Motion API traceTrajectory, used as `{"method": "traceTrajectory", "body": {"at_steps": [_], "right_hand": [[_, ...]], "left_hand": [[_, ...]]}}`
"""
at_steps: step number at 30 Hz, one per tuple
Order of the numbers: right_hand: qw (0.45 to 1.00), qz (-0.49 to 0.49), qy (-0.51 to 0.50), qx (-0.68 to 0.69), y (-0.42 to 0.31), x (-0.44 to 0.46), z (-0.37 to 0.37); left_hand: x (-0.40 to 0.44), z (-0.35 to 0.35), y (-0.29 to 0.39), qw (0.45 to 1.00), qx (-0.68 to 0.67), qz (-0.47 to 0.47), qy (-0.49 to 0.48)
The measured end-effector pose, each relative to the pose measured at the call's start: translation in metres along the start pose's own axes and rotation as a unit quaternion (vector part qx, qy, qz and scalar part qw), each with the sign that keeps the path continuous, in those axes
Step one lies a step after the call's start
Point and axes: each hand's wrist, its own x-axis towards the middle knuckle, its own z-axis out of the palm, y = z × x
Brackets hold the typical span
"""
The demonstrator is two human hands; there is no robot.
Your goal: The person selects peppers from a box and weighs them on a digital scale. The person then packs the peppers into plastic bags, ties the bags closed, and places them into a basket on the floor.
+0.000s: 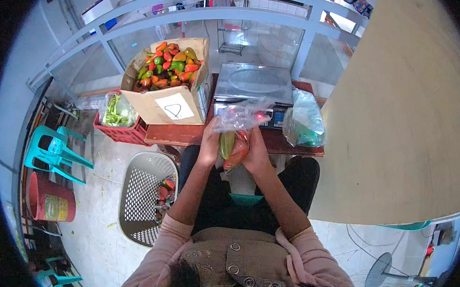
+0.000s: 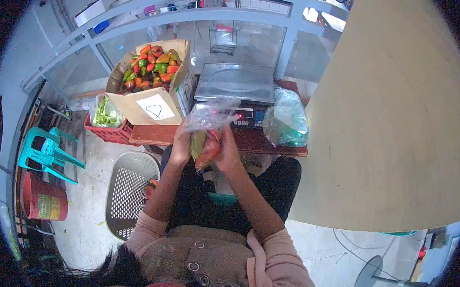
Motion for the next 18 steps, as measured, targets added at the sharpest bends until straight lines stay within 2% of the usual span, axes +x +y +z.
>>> {"method": "traceTrajectory", "body": {"at_steps": [1,2,5,6,9,10,13,16,18], "right_hand": [[1.0,0.005,0.019,-0.024,0.0,0.001,-0.004],[0.998,0.014,0.039,-0.05,0.003,-0.001,-0.013],[0.99,-0.007,0.099,-0.097,0.012,-0.001,-0.03],[0.987,-0.025,0.12,-0.106,0.014,-0.001,-0.034],[0.965,-0.02,0.096,-0.245,0.012,-0.013,-0.044],[0.868,-0.077,0.108,-0.479,0.007,-0.016,-0.045],[0.694,-0.226,-0.008,-0.684,-0.019,-0.024,-0.035],[0.526,-0.258,-0.001,-0.81,-0.009,-0.034,-0.014],[0.577,-0.196,-0.01,-0.792,-0.006,-0.018,-0.047]], "left_hand": [[0.0,-0.002,0.003,0.996,0.069,0.048,-0.015],[0.003,-0.008,0.006,0.992,0.108,0.041,-0.051],[-0.003,-0.003,0.0,0.995,0.077,0.047,-0.047],[-0.01,0.002,-0.001,0.987,0.14,0.075,-0.016],[-0.012,0.014,0.004,0.999,-0.005,-0.033,-0.011],[-0.015,0.022,0.018,0.999,0.009,-0.001,-0.031],[-0.021,0.016,0.014,1.0,-0.01,-0.012,-0.023],[-0.026,0.01,-0.011,0.962,0.248,0.102,-0.049],[-0.039,0.016,-0.019,0.947,0.299,0.108,-0.044]]}}
